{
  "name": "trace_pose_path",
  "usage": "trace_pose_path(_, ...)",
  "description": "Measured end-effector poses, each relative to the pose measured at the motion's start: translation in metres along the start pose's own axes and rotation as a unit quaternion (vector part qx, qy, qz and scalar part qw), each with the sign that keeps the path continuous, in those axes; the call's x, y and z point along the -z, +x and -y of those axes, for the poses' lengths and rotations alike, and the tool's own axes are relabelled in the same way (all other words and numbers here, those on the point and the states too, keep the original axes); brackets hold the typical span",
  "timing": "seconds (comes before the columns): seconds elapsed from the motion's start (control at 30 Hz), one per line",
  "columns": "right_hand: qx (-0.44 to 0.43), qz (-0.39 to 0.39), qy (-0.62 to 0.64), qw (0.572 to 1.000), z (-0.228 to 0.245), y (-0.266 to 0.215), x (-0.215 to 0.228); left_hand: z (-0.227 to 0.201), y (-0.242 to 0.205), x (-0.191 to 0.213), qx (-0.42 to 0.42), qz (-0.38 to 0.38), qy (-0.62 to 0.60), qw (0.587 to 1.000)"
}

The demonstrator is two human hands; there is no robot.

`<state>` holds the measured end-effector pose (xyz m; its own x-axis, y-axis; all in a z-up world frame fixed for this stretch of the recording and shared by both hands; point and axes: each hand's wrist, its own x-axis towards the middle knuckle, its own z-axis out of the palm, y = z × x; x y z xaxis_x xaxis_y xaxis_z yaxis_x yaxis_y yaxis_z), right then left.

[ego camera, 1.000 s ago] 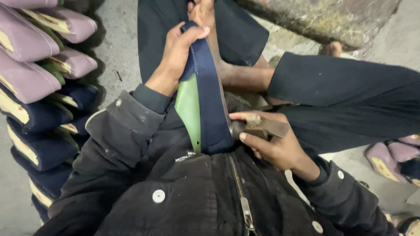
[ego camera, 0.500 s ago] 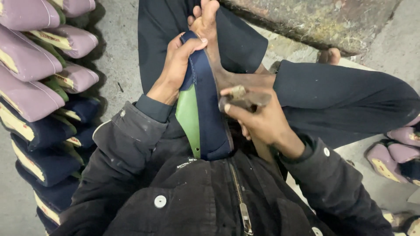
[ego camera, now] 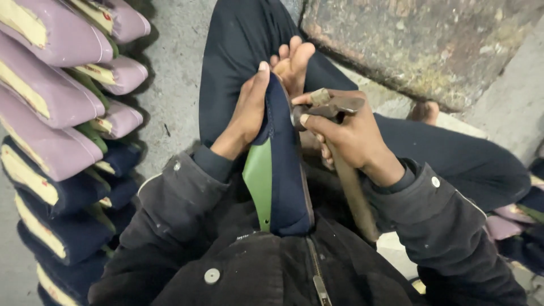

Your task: The person sits on the floor and uses a hammer to tap the sole of a blue and green shoe, likely to attach or secure the sole. They repeat this process on multiple shoes, placing each finished shoe on the floor.

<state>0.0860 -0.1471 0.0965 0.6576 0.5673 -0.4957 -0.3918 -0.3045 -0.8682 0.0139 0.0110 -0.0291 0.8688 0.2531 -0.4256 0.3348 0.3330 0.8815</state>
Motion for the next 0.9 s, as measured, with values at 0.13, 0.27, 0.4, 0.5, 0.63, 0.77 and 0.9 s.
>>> trace_pose_path(0.13, -0.042, -0.005, -0.008, 0.999, 0.006, 0.025, 0.001, 0.015, 0.011, 0.004, -0.018, 0.018, -0.021, 0.999)
trace_pose_path(0.27, -0.099, 0.002, -0.022, 0.995, 0.004, 0.049, 0.01, -0.011, -0.001, -0.002, -0.026, 0.03, -0.034, 0.999)
trace_pose_path(0.4, -0.126, -0.007, 0.013, 0.992, 0.024, 0.065, -0.003, -0.028, -0.008, -0.004, -0.04, 0.039, -0.086, 0.995)
trace_pose_path(0.5, -0.073, -0.012, 0.018, 0.997, 0.034, 0.054, -0.006, -0.045, -0.009, 0.002, -0.074, 0.051, -0.093, 0.992)
trace_pose_path(0.63, 0.081, 0.005, -0.06, 0.995, 0.1, 0.018, -0.019, -0.106, 0.005, 0.021, -0.354, 0.114, 0.109, 0.922)
trace_pose_path(0.77, 0.282, -0.006, -0.09, 0.955, 0.13, -0.012, -0.015, -0.159, 0.016, 0.017, -0.509, 0.115, 0.222, 0.824)
trace_pose_path(0.9, 0.349, -0.035, -0.135, 0.927, 0.12, -0.032, -0.006, -0.161, 0.002, -0.001, -0.58, 0.174, 0.203, 0.769)
